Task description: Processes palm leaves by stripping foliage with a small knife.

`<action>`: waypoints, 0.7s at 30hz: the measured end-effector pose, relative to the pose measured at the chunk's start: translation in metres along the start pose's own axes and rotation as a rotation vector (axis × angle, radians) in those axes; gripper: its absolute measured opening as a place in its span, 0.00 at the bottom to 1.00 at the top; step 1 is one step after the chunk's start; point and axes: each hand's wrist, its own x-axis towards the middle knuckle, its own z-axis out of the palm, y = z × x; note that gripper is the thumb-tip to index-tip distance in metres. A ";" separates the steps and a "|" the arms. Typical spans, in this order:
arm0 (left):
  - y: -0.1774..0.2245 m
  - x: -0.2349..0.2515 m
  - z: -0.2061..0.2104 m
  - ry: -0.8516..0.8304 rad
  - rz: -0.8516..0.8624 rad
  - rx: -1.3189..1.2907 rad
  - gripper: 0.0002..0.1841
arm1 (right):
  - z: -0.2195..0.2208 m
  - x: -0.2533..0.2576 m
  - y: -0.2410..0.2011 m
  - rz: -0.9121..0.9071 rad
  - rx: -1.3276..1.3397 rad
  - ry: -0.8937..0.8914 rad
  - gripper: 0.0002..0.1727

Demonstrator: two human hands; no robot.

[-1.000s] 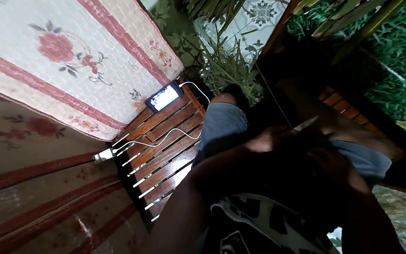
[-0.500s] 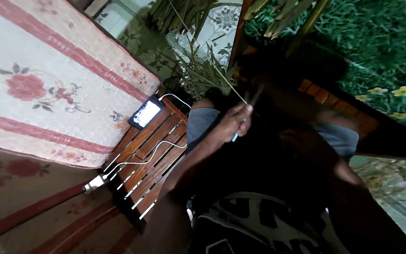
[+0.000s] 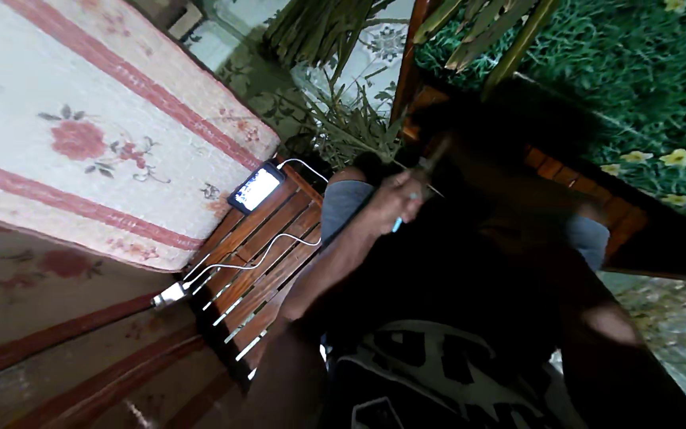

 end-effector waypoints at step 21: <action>0.033 -0.019 0.010 0.051 0.034 -0.205 0.13 | 0.002 -0.062 0.017 0.070 0.092 0.176 0.16</action>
